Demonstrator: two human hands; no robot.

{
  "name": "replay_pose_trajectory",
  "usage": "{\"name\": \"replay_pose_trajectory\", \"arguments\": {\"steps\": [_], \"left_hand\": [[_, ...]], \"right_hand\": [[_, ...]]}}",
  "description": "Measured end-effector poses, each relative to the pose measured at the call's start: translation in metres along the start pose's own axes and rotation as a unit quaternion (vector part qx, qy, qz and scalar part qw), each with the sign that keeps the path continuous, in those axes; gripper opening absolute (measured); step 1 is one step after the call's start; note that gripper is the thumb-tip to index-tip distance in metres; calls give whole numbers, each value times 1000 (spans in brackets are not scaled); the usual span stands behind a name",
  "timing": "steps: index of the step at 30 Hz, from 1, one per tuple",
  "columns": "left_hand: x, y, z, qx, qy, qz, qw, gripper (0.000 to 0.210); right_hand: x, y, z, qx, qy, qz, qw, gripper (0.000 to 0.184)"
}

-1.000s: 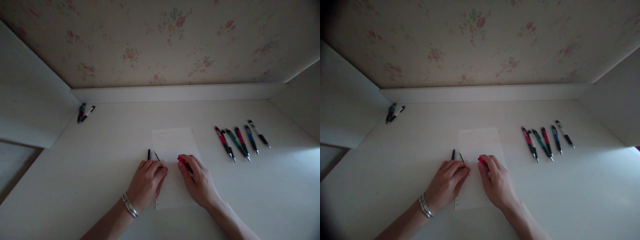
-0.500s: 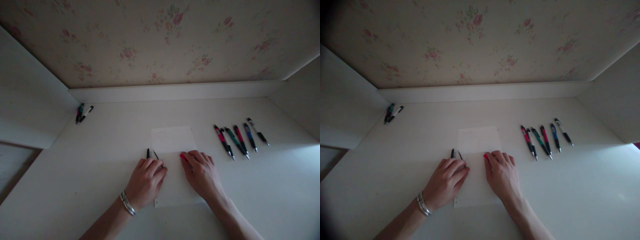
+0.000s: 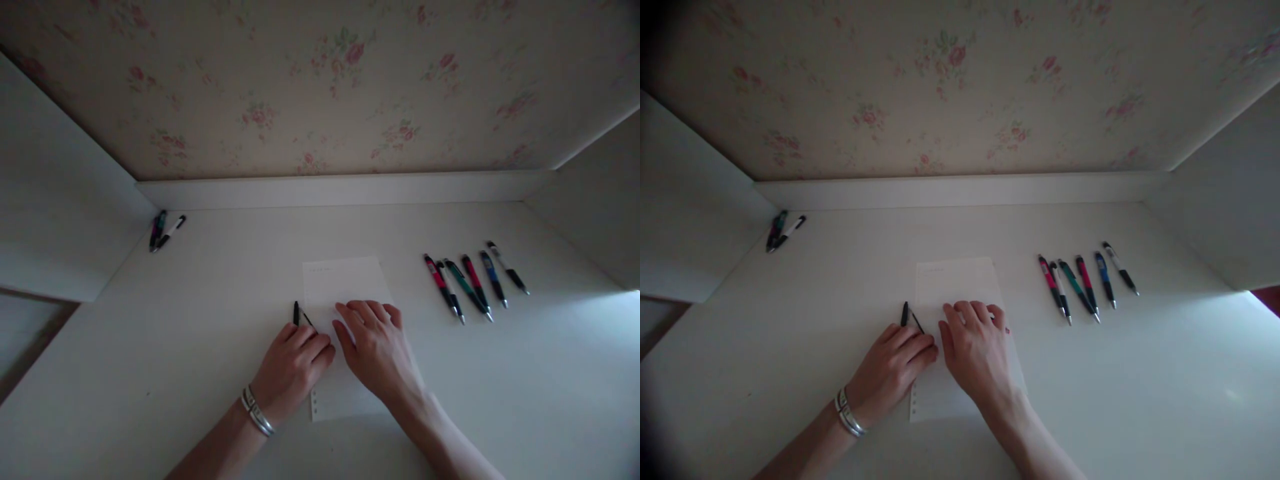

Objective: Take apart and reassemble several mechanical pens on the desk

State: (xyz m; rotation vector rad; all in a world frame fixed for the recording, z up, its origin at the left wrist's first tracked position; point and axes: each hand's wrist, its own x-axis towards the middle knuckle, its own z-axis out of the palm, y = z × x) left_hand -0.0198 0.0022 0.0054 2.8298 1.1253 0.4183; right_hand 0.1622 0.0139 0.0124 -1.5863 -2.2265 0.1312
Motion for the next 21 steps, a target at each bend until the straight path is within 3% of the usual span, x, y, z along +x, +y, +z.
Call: {"name": "replay_pose_trajectory", "arguments": {"steps": [9, 14, 21], "left_hand": [[4, -1, 4, 34, -12, 58, 998, 6], [8, 0, 6, 33, -16, 54, 998, 8], [3, -2, -7, 12, -9, 29, 999, 5]], "right_hand": [[15, -6, 13, -7, -5, 3, 1000, 13], [9, -2, 16, 12, 23, 5, 1000, 14], [1, 6, 7, 64, 76, 13, 995, 15]]}}
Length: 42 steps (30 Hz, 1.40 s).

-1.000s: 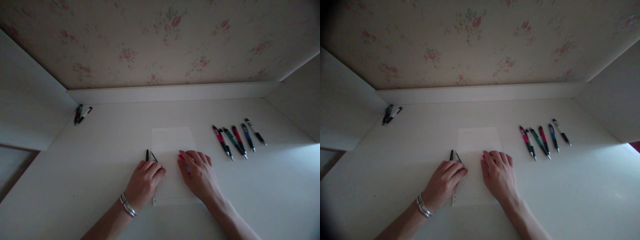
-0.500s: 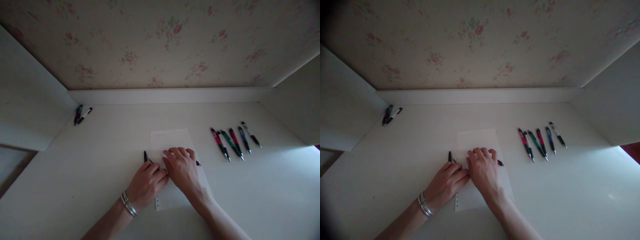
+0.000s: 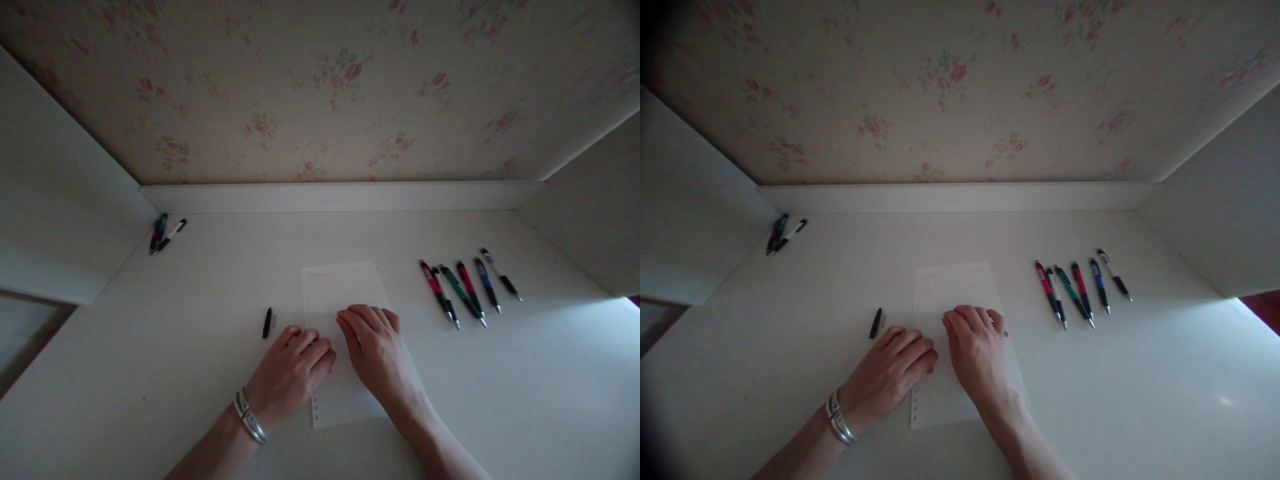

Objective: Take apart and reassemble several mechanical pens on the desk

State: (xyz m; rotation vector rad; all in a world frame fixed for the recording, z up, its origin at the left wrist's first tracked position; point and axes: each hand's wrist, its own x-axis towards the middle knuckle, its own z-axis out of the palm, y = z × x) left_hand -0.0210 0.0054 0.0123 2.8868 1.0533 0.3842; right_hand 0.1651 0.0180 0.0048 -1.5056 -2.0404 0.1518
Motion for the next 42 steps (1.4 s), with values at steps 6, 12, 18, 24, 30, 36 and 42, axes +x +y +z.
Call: {"name": "replay_pose_trajectory", "arguments": {"steps": [6, 12, 18, 24, 30, 36, 42], "left_hand": [[-3, -1, 7, -7, -29, -18, 999, 2], [-5, -4, 0, 15, 89, -126, 988, 12], [-25, -56, -9, -42, 171, -381, 908, 22], [-31, -71, -10, -160, 74, -483, 858, 36], [-23, -54, -16, -262, 98, -476, 834, 39], [-18, -44, -10, -322, 97, -468, 817, 37], [-18, -40, -7, -386, 117, -467, 787, 37]], "right_hand": [[0, -1, -2, 24, 9, 1, 1000, 15], [-3, 1, -1, 70, 38, -2, 997, 15], [-3, 4, 0, 77, 37, 9, 996, 14], [-2, 0, -2, 82, 27, 3, 996, 13], [-1, 0, -4, 90, 31, -2, 995, 12], [0, -2, -5, 94, 35, -13, 995, 11], [-1, -2, -6, 96, 26, -19, 995, 10]]}}
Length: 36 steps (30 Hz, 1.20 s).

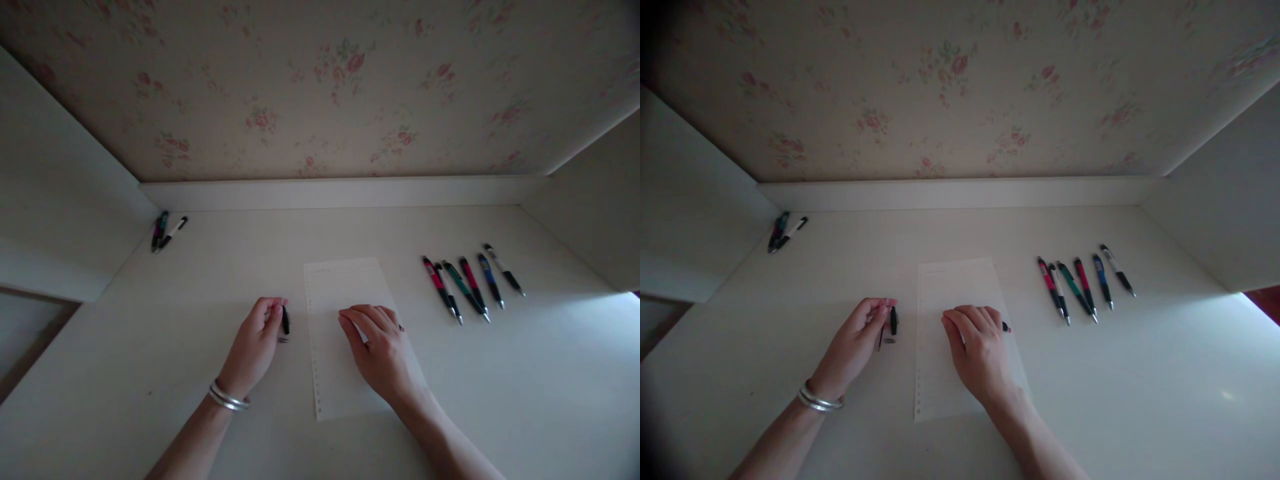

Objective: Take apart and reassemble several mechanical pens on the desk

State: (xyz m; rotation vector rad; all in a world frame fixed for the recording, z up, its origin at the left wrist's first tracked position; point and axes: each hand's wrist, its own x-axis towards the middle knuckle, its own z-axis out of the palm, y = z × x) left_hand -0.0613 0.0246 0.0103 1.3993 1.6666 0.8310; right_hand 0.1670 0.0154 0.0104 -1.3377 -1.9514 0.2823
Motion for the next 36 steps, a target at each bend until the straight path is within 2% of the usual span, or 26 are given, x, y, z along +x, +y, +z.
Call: {"name": "replay_pose_trajectory", "arguments": {"steps": [9, 15, 21, 27, 31, 36], "left_hand": [[1, -1, 0, -81, 0, -28, 996, 36], [0, 3, 2, -101, 4, -32, 994, 34], [1, 9, 0, -137, -5, -69, 988, 33], [1, 11, 0, -166, 20, -87, 982, 32], [4, 7, 0, -192, 32, -99, 976, 34], [4, 4, -1, -214, 37, -101, 971, 32]], "right_hand": [[-3, 0, 1, 20, -2, -16, 1000, 10], [-2, 0, 2, 59, 24, 7, 998, 12], [-1, -3, -2, 69, 12, 13, 997, 26], [-3, -3, 0, 94, 30, 35, 995, 16], [-6, -1, 2, 107, 17, 53, 993, 15], [-5, -2, 1, 114, 6, 27, 993, 17]]}}
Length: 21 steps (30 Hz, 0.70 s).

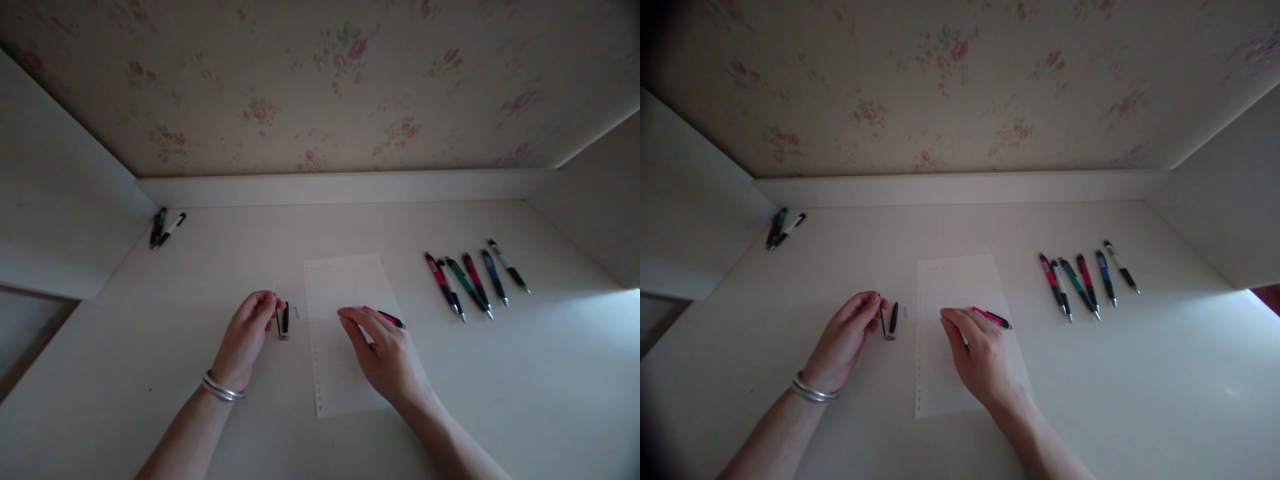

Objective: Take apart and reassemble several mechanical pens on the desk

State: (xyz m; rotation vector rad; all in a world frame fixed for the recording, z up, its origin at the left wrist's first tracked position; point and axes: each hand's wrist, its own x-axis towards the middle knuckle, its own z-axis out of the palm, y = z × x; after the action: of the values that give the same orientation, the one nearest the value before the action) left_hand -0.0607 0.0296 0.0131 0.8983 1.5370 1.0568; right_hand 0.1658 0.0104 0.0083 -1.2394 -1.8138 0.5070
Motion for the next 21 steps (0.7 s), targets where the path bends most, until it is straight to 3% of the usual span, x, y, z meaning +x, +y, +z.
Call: {"name": "replay_pose_trajectory", "arguments": {"steps": [3, 7, 9, 15, 17, 21], "left_hand": [[0, -1, 0, -15, -11, 0, 1000, 30], [0, 0, 1, -54, -7, -14, 998, 31], [-1, 2, 2, -49, -10, -17, 999, 31], [-17, 15, 10, 37, -72, 10, 997, 27], [-25, 18, 14, 53, -113, 11, 992, 26], [-39, 18, 22, 44, -194, -1, 980, 25]], "right_hand": [[0, -3, 0, 25, 3, 45, 999, 17], [-2, -4, 1, 125, 9, 180, 976, 18], [-2, -3, 1, 215, 1, 231, 949, 16], [3, -2, 0, 460, 15, 325, 827, 13], [5, -6, -1, 488, 16, 331, 808, 12], [5, -14, 1, 501, -13, 337, 797, 13]]}}
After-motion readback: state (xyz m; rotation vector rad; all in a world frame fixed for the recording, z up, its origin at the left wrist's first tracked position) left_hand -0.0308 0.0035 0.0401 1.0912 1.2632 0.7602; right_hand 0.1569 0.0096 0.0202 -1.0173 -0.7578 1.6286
